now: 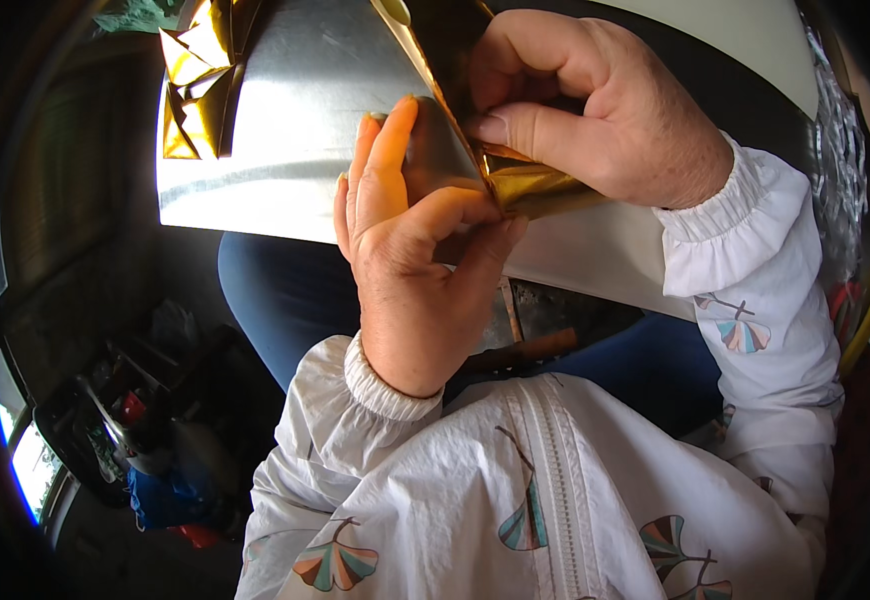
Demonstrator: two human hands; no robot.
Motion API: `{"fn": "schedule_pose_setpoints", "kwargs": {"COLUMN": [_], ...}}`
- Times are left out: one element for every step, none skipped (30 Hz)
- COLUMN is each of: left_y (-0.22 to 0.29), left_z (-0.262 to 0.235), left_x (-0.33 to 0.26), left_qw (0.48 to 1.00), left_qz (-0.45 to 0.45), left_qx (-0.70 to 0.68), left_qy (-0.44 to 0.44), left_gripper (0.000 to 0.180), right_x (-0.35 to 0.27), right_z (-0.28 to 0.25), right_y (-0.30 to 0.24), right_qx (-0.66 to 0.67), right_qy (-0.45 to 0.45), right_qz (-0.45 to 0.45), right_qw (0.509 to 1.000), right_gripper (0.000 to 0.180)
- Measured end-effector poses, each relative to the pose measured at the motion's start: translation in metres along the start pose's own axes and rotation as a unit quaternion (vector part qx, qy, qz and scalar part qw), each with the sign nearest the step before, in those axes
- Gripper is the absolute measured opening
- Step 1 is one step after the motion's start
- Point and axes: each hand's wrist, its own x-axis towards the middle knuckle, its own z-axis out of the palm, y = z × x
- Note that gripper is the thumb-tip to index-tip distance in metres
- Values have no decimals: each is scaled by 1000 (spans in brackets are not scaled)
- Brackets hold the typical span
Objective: The person folds a gold-colored sheet of paper by hand into a triangular origami shape, pressing creases and tucking flaps. They place the finished piece aside and repeat the process with another sheet.
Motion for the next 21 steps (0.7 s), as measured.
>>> {"fn": "schedule_pose_setpoints", "kwargs": {"left_y": [-1, 1, 3, 5, 3, 0, 0, 0, 1, 0, 1, 1, 1, 2, 2, 3, 3, 4, 3, 3, 4], "left_z": [-1, 1, 4, 2, -1, -5, -6, -5, -4, -4, -4, -4, -5, -5, -6, -5, -4, -4, -2, -1, 0], "left_x": [1, 0, -1, -2, -1, -1, -1, -3, -4, -3, -3, -4, -4, -4, -5, -5, -4, -4, -3, -3, -4], "left_qw": [1000, 999, 1000, 999, 998, 998, 997, 997, 997, 998, 999, 998, 996, 995, 994, 994, 993, 993, 993, 993, 992], "left_qz": [-2, -27, -1, -8, -2, 9, 23, 23, 23, 10, -11, 5, 13, 24, 29, 38, 48, 59, 71, 80, 75], "left_qx": [4, -28, -4, -1, 2, 43, 63, 60, 57, 35, 8, 38, 62, 79, 91, 95, 95, 95, 92, 87, 98], "left_qy": [-12, -7, -31, -45, -65, -46, -44, -46, -47, -50, -51, -54, -56, -54, -54, -49, -41, -32, -20, -9, -14], "left_gripper": [13, 13, 14, 13, 13, 13, 12, 12, 12, 12, 13, 14, 15, 16, 16, 17, 16, 16, 14, 13, 13], "right_x": [1, 2, -4, -6, -5, 2, 3, 2, 0, -1, -2, -2, -2, -3, -3, -3, -3, -3, -3, -4, -4], "right_z": [0, -1, -7, -6, -3, 2, 3, 3, 2, 0, -1, 0, 0, 1, 2, 2, 3, 4, 4, 5, 5], "right_y": [1, 1, -5, -6, -6, 0, 0, 0, 0, -1, -1, -1, -1, 0, 1, 1, 2, 2, 3, 3, 4], "right_qx": [-29, -57, -72, -67, -62, -63, -69, -82, -76, -78, -80, -83, -86, -88, -92, -95, -98, -99, -99, -100, -99], "right_qy": [-2, -3, -5, -4, 0, 8, 11, 14, 6, -2, -10, -9, -7, -5, -1, 3, 7, 8, 10, 11, 10], "right_qz": [-25, -49, -51, -54, -67, -83, -86, -70, -72, -59, -46, -49, -53, -56, -63, -71, -78, -76, -73, -71, -69], "right_qw": [999, 997, 996, 996, 996, 995, 994, 994, 994, 995, 996, 995, 995, 995, 994, 993, 992, 992, 992, 992, 993], "right_gripper": [11, 10, 10, 10, 10, 10, 9, 9, 9, 9, 9, 9, 9, 10, 10, 11, 11, 12, 12, 13, 13]}}
